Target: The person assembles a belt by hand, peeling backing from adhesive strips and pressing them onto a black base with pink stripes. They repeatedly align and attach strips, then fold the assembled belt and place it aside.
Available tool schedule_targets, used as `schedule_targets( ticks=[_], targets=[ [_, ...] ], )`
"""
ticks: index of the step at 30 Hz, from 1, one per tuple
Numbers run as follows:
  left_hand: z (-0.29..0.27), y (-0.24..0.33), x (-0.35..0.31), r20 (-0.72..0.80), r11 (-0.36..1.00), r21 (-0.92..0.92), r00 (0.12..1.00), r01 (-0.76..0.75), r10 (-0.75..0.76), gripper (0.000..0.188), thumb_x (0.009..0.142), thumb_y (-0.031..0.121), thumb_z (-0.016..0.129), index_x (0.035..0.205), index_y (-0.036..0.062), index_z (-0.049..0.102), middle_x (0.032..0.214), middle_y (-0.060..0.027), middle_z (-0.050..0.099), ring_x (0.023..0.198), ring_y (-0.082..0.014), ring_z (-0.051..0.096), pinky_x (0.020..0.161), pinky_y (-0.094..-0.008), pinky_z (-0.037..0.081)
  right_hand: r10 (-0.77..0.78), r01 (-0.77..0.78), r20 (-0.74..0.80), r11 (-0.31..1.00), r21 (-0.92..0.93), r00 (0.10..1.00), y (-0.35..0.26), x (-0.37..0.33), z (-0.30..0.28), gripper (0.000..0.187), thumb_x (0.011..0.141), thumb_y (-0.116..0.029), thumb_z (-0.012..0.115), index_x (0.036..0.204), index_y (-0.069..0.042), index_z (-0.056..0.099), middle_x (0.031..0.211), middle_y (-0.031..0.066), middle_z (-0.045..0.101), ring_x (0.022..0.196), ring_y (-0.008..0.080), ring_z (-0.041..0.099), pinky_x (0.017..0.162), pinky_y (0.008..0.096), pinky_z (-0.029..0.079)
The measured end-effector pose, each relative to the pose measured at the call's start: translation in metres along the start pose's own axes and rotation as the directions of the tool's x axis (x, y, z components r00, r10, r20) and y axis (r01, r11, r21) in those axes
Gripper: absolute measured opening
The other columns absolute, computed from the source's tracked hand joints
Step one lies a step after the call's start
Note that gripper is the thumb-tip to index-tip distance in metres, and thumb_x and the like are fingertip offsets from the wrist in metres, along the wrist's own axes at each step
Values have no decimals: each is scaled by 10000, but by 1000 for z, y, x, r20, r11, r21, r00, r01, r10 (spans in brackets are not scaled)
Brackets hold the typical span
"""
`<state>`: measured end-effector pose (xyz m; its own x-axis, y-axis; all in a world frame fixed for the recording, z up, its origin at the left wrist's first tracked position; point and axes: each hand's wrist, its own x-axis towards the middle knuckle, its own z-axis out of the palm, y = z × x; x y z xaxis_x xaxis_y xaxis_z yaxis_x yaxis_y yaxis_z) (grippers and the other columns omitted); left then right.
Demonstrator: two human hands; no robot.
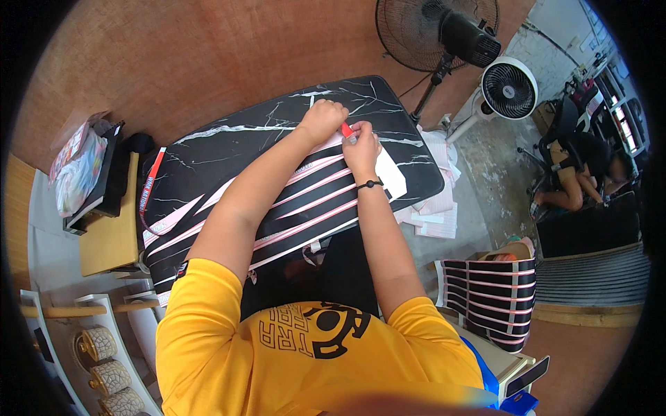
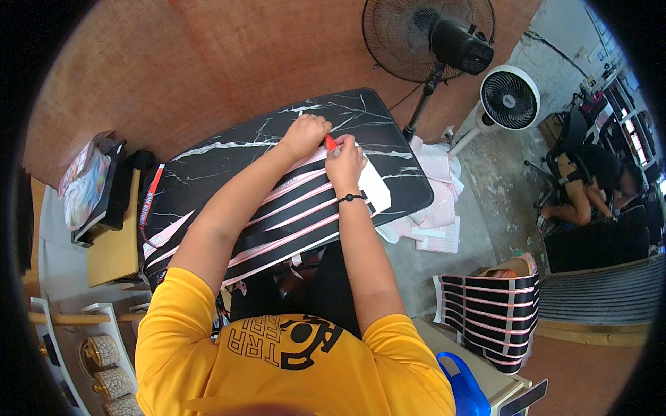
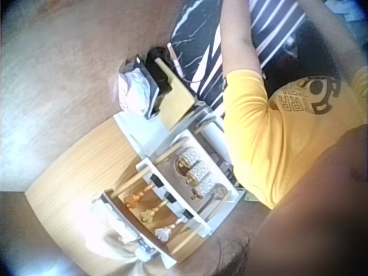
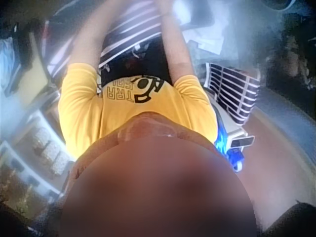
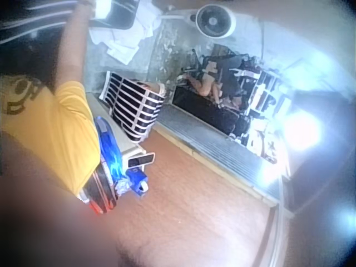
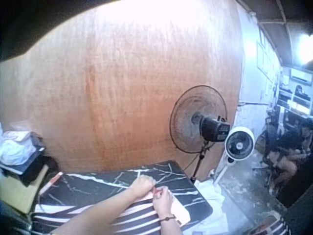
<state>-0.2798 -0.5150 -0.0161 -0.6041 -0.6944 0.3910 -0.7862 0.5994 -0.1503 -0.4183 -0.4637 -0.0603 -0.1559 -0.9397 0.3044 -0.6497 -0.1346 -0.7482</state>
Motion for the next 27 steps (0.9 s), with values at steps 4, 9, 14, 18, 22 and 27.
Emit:
schedule_targets(
  ticks=[4,9,14,18,22,27],
  targets=[
    [6,-10,6,27,973,32,973,229,-229,81,801,117,626,831,54,666,875,-150,684,870,-322,683,794,-426,532,-2,3,-14,999,52,1000,2,-1,-1,331,759,-61,701,1042,-143,550,879,36,646,955,285,609,891,472,393],
    [-17,-60,1,188,849,-145,857,508,-480,231,812,201,718,948,15,720,947,-211,693,890,-357,688,816,-448,530,3,1,-27,991,131,1000,3,-1,-5,360,757,-41,677,1085,-138,562,886,40,656,911,286,627,870,455,405],
    [-24,-28,-9,305,826,-315,874,467,-378,409,834,180,717,1220,64,646,1039,-200,686,1014,-357,649,858,-438,511,104,-65,-55,875,480,993,5,6,-2,397,764,51,572,1135,-90,555,897,80,676,798,252,659,756,386,495],
    [-28,15,-21,97,887,-264,925,379,-367,431,850,184,687,1259,74,610,1198,-166,631,1103,-374,595,906,-462,487,156,-105,-4,680,726,988,11,10,-8,391,779,108,438,1139,-1,540,899,120,679,793,171,657,664,272,522],
    [-26,48,-31,248,708,-511,873,486,-420,278,855,254,702,1016,28,707,985,-202,667,966,-380,631,844,-450,493,154,-260,209,573,777,966,15,14,-18,397,772,98,433,1140,13,554,923,92,666,824,154,646,643,247,510],
    [-30,76,-40,335,586,-474,750,657,-570,330,849,221,690,1117,33,643,1100,-193,620,1065,-360,582,891,-472,455,18,-258,307,590,765,952,20,16,-15,306,854,18,639,1159,7,627,908,32,648,822,105,608,677,235,490]
  ],
)
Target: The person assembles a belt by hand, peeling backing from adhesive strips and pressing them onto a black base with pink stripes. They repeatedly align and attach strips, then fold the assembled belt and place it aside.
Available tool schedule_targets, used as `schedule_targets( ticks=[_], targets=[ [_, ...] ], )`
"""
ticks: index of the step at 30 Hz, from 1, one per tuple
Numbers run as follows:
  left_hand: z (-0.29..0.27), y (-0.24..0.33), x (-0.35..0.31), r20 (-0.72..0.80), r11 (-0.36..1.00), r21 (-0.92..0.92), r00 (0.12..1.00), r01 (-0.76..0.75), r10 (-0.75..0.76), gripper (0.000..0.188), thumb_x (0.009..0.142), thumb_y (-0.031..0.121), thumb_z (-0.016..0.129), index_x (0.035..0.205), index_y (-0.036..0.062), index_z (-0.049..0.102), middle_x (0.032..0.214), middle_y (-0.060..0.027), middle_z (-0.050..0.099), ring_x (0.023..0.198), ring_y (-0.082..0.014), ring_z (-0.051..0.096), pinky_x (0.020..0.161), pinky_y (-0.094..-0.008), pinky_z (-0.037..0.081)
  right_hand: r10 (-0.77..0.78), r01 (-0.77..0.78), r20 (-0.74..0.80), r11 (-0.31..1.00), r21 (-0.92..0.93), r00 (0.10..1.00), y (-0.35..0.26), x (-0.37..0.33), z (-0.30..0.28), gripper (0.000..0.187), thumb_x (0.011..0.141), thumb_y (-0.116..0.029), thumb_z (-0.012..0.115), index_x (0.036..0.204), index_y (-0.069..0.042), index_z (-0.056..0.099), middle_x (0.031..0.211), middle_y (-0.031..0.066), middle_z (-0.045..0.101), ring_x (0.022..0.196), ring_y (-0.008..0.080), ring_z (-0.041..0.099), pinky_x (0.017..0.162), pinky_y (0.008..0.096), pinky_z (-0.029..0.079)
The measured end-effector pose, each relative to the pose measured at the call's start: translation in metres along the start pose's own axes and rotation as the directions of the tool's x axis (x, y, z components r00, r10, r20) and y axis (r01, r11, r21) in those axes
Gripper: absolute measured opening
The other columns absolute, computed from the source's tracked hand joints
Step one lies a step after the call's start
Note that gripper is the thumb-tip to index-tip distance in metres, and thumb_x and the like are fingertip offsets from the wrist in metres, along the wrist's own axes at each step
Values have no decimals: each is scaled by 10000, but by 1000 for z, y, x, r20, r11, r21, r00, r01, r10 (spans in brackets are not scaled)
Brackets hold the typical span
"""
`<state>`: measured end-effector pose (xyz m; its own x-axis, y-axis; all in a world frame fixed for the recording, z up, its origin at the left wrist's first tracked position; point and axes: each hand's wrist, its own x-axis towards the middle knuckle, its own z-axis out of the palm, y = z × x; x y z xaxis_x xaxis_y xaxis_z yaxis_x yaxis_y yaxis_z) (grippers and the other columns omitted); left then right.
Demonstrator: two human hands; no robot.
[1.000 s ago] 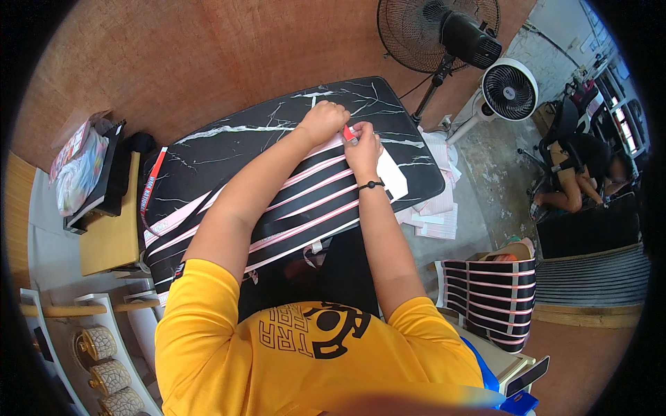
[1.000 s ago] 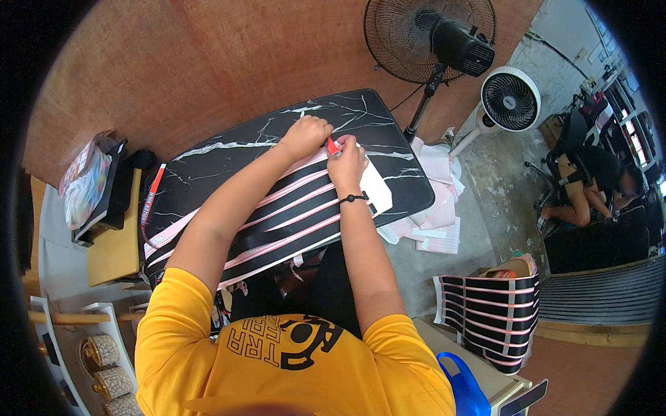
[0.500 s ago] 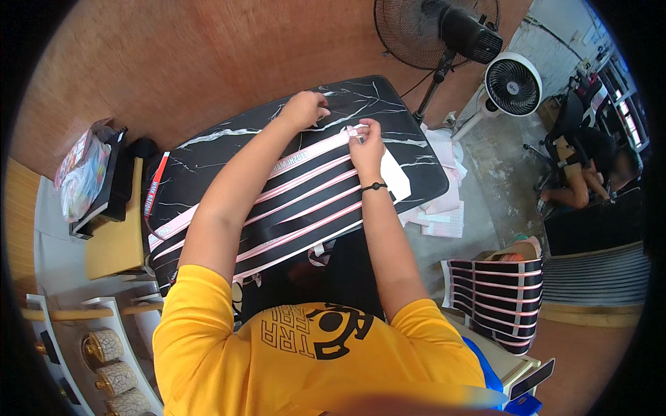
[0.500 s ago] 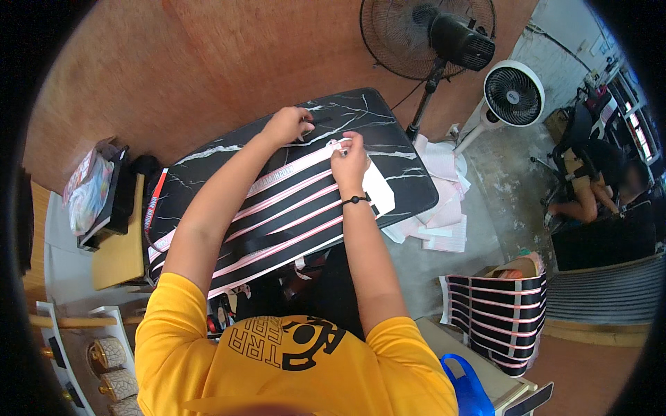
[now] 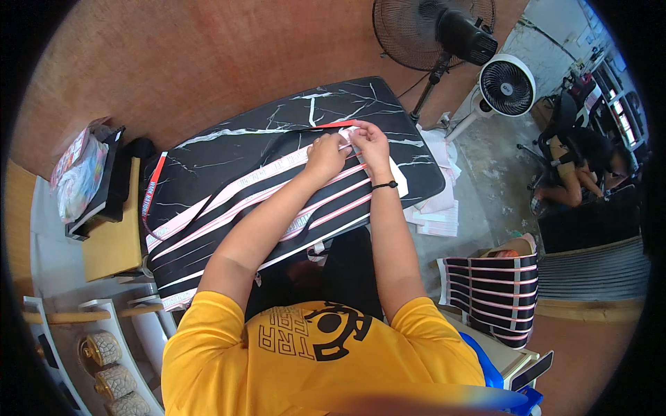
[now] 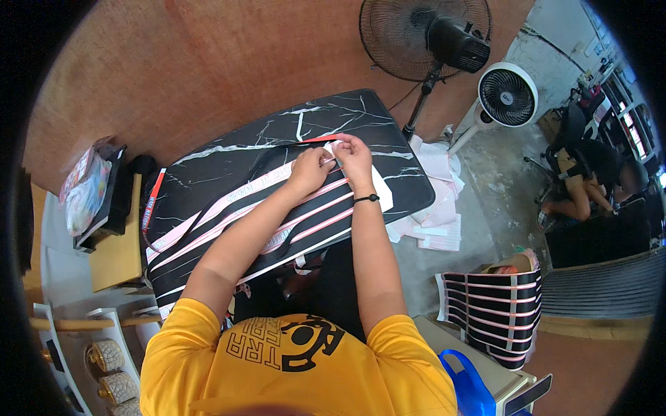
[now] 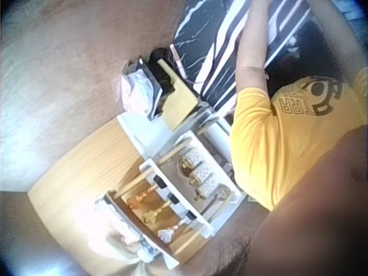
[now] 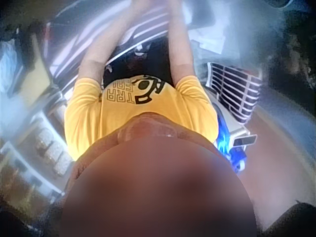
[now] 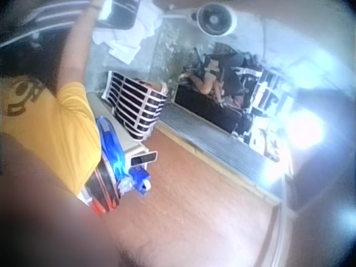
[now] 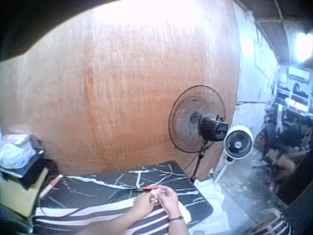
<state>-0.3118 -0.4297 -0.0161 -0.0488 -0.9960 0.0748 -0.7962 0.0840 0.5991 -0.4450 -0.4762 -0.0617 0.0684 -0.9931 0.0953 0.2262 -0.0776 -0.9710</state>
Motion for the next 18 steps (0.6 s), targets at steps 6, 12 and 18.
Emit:
schedule_targets(
  ticks=[6,12,18],
  targets=[
    [33,24,-47,-95,942,333,993,-38,74,618,939,323,549,1439,4,374,1490,-220,373,1400,-402,332,1114,-619,234,-65,49,-82,983,-179,994,7,0,1,152,863,-17,689,1009,20,711,838,29,687,749,86,603,693,241,507],
    [50,9,-52,4,952,302,999,-51,52,695,987,438,403,1530,25,270,1607,-171,226,1488,-407,165,1154,-645,116,-67,39,-88,959,-279,994,-1,-3,0,190,840,-27,709,1027,4,725,856,54,709,741,99,624,658,241,510],
    [57,6,-54,-78,952,302,994,-54,81,675,966,416,434,1505,23,332,1601,-168,246,1483,-407,182,1150,-653,120,-163,42,-127,760,-648,979,-10,-20,-12,93,777,-132,769,858,-86,777,829,93,694,838,208,633,770,348,510]
  ],
)
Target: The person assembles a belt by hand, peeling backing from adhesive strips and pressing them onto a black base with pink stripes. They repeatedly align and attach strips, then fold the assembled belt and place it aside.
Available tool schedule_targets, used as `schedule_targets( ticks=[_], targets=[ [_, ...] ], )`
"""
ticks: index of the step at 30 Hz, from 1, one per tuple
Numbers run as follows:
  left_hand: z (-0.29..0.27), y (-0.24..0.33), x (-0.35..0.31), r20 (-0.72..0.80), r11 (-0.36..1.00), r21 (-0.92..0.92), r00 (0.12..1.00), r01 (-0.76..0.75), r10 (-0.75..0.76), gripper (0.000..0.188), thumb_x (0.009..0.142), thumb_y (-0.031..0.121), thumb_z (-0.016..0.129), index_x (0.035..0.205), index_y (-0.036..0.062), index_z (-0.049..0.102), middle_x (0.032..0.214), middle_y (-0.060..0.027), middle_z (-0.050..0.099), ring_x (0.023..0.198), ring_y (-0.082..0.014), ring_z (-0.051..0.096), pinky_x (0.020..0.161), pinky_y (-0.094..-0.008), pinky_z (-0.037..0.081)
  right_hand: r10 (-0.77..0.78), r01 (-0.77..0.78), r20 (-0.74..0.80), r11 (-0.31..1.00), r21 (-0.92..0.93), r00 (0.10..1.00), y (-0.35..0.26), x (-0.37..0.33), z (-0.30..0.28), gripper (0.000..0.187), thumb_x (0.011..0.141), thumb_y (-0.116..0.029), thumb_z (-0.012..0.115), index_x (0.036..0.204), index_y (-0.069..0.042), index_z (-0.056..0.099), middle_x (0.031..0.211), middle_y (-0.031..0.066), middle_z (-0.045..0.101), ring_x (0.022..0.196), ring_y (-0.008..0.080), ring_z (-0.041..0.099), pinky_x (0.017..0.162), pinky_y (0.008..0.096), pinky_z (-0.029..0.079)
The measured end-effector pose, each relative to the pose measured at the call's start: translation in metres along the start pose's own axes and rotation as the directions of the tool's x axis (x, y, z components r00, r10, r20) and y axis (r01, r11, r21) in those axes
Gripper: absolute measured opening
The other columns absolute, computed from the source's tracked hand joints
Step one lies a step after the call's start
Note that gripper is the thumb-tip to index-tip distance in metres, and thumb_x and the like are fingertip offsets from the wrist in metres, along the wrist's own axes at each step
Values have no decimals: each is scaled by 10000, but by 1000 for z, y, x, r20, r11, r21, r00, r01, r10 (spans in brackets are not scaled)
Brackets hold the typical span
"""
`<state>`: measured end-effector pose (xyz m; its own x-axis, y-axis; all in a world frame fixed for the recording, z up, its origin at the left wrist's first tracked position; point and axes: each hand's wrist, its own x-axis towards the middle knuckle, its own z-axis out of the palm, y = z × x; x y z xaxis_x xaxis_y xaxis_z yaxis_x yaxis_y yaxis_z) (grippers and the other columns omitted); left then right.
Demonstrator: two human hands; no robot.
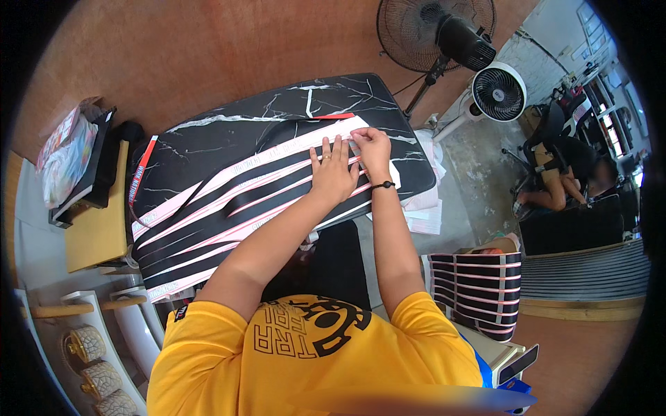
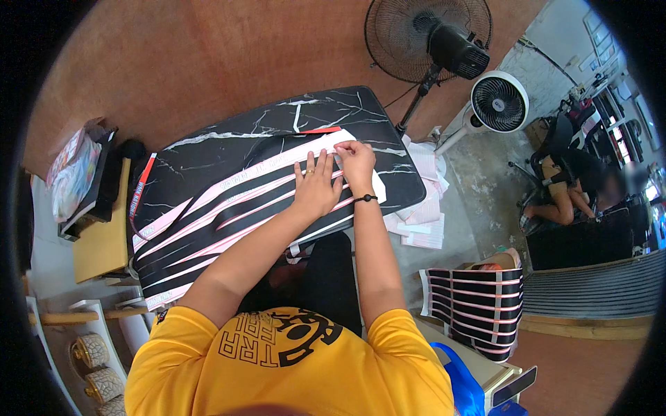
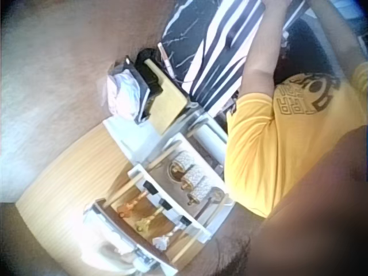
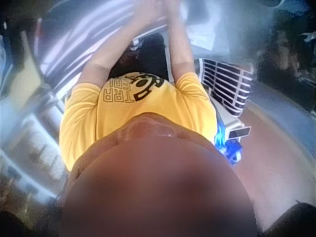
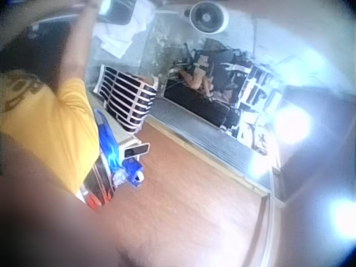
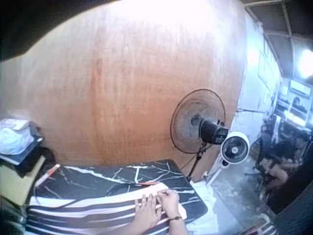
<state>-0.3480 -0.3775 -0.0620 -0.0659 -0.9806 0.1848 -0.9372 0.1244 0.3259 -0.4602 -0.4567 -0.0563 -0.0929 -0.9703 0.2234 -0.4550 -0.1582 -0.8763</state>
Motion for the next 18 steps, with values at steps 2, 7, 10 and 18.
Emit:
schedule_targets(
  ticks=[2,7,10,18],
  targets=[
    [0,0,-1,-4,1000,4,1000,-3,3,680,960,416,440,1503,23,334,1602,-168,245,1484,-405,181,1151,-651,122,-56,55,-17,997,-61,998,1,-9,-7,90,771,-148,764,853,-116,780,829,100,698,903,267,609,848,389,481],
    [-1,1,0,18,1000,1,1000,9,-9,683,959,410,437,1510,24,319,1608,-167,229,1487,-400,173,1154,-646,121,-125,124,-16,991,-40,992,5,-24,-15,57,793,-110,737,840,-86,758,856,98,712,903,291,609,847,400,477],
    [-2,2,0,37,1000,18,999,18,-18,678,968,406,422,1519,29,300,1612,-162,218,1490,-396,165,1157,-643,111,-119,119,-19,993,-3,993,12,-28,-18,51,818,-75,707,855,-51,732,859,94,713,851,254,618,813,368,478],
    [-4,4,1,80,998,35,995,49,-51,650,998,412,357,1534,55,271,1624,-127,200,1497,-373,154,1169,-628,90,-21,24,-22,992,123,1000,21,-40,-47,42,881,-21,651,914,-15,676,835,21,664,774,97,578,732,253,464]
  ],
)
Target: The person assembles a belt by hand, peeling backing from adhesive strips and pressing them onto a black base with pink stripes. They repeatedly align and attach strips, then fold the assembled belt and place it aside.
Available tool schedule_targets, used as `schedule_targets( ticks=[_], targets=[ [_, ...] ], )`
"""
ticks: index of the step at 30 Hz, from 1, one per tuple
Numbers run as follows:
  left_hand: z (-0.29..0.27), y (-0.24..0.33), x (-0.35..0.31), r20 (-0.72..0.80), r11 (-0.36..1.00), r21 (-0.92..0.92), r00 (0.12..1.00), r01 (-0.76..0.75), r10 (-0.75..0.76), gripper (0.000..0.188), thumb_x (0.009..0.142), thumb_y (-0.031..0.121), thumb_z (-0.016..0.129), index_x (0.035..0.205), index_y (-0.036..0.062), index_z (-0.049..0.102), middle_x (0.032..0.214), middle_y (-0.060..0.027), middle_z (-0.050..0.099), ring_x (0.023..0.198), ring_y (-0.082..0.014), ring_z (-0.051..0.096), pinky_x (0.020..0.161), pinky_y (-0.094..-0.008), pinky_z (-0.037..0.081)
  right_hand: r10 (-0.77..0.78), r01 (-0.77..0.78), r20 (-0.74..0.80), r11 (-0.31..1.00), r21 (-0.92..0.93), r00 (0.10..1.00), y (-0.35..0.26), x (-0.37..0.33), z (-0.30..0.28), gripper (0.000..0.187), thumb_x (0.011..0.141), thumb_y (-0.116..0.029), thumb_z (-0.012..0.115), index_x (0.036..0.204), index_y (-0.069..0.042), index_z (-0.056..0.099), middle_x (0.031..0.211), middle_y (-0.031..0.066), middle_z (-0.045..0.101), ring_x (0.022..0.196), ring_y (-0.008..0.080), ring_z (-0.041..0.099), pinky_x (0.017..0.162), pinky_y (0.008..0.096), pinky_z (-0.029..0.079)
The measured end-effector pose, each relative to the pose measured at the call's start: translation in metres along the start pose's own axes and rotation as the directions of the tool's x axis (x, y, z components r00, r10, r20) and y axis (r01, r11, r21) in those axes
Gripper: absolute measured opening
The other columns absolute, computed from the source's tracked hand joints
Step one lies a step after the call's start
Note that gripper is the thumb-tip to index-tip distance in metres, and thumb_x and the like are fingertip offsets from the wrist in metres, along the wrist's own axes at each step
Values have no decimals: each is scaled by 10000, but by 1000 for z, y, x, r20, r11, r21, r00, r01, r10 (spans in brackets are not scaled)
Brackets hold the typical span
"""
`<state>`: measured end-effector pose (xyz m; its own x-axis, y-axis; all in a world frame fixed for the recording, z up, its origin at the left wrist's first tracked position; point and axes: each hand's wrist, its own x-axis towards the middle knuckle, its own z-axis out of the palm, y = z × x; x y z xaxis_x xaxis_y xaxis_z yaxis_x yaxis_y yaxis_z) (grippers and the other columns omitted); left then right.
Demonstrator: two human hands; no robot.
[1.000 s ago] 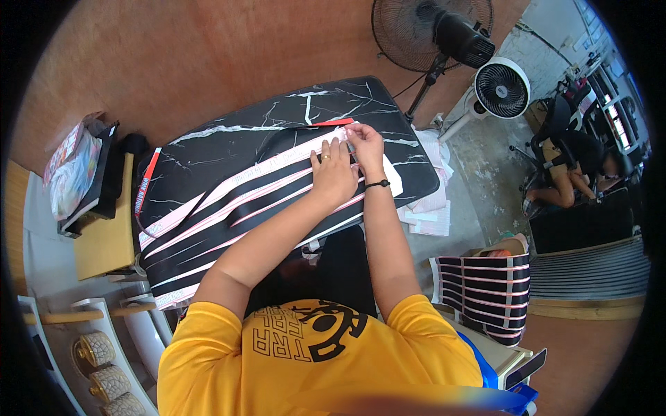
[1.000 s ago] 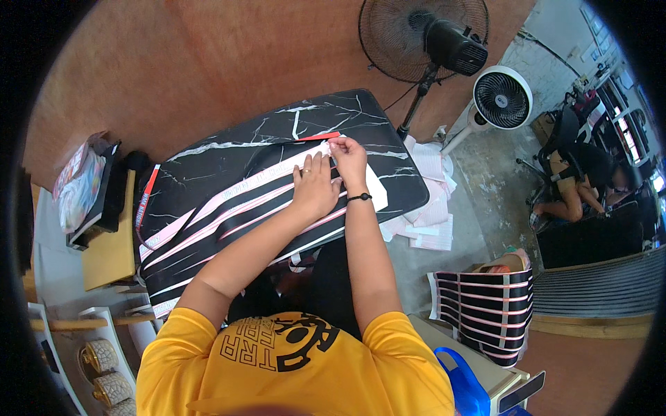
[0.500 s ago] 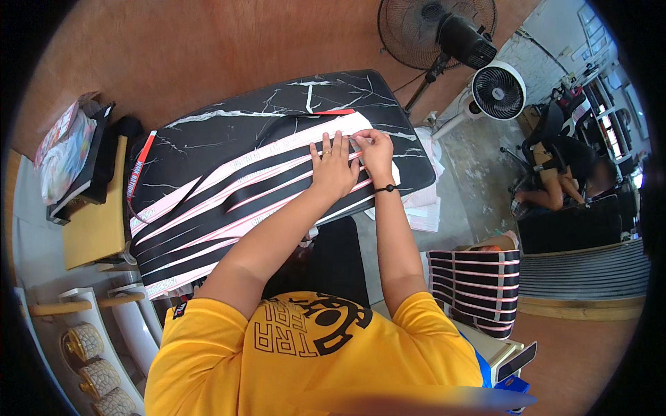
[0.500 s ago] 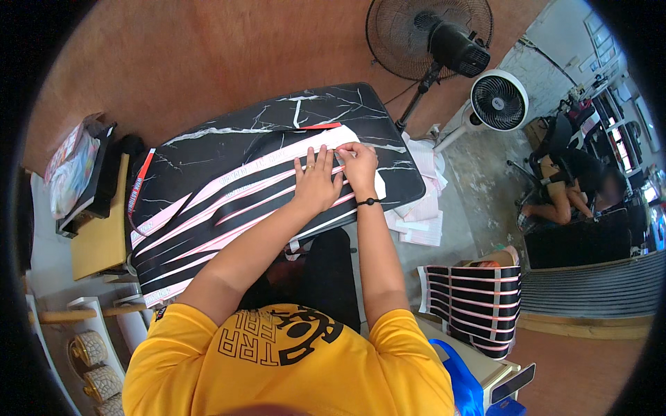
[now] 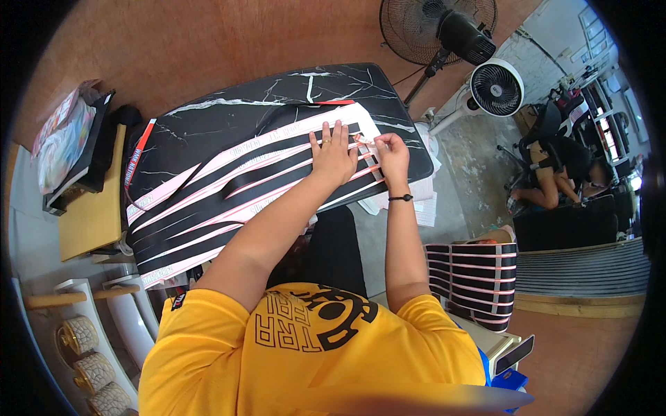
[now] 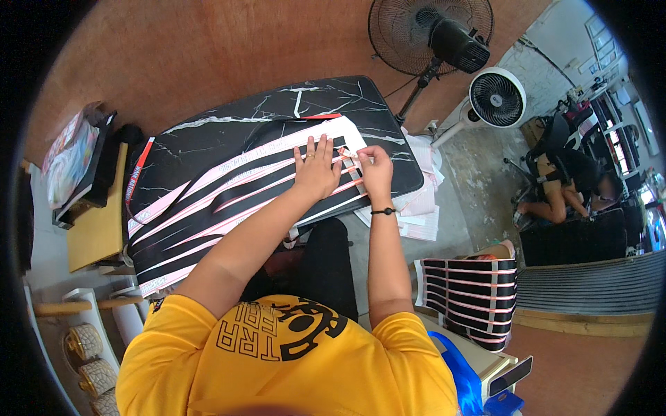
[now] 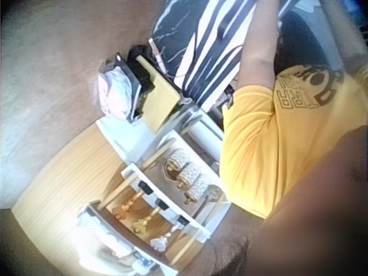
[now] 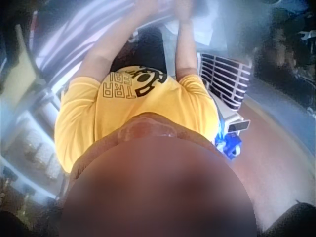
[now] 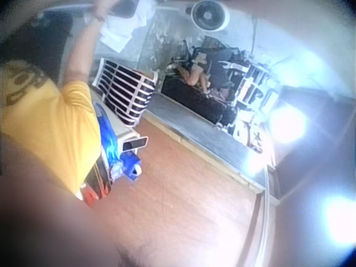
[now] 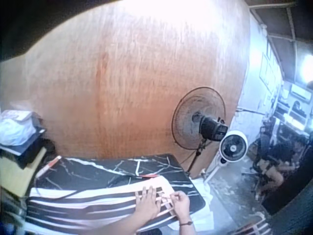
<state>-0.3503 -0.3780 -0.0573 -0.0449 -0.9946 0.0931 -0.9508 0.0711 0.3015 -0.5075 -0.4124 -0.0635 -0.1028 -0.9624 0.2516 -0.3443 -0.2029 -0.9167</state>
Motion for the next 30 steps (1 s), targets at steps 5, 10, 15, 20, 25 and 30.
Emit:
schedule_targets(
  ticks=[5,10,15,20,25,30],
  targets=[
    [3,-1,0,-2,1000,11,1000,-3,3,625,1010,402,331,1536,70,275,1626,-104,202,1500,-356,157,1174,-621,90,50,-54,103,998,39,993,-6,-13,-14,59,870,-21,659,917,5,684,863,97,699,830,165,636,776,293,480],
    [-3,-5,4,-18,992,-126,1000,3,-6,524,1011,350,391,1487,131,404,1591,-110,299,1483,-368,210,1152,-652,100,96,-121,138,975,186,986,-8,-7,-14,96,914,-21,630,1004,-9,660,890,-5,648,743,56,544,706,208,444],
    [-5,-1,9,-103,942,-331,991,44,-82,303,975,293,508,1175,112,645,1488,-136,445,1449,-393,269,1122,-683,123,88,-142,161,920,366,983,-7,-3,-16,125,902,-2,649,1026,-7,634,912,18,643,765,77,587,732,219,486],
    [3,0,13,-301,964,-265,951,-20,-63,239,963,283,544,1017,95,682,1328,-117,541,1343,-358,403,1067,-694,207,122,-171,143,898,406,982,-6,-16,-14,90,880,35,664,941,-7,614,860,42,653,763,98,623,740,228,516],
    [9,2,16,-301,974,-227,950,18,-88,243,962,273,539,1017,82,679,1298,-110,541,1325,-330,418,1078,-667,229,109,-116,40,954,278,993,-7,-42,-16,95,865,56,668,887,-15,609,828,37,655,727,86,609,687,214,494],
    [10,3,17,-310,982,-181,945,48,-103,248,966,250,532,1067,62,657,1291,-100,539,1324,-318,422,1091,-646,239,60,-26,-81,931,364,995,0,-61,-20,122,847,77,672,858,-9,585,843,39,624,756,79,579,679,221,476]
  ],
)
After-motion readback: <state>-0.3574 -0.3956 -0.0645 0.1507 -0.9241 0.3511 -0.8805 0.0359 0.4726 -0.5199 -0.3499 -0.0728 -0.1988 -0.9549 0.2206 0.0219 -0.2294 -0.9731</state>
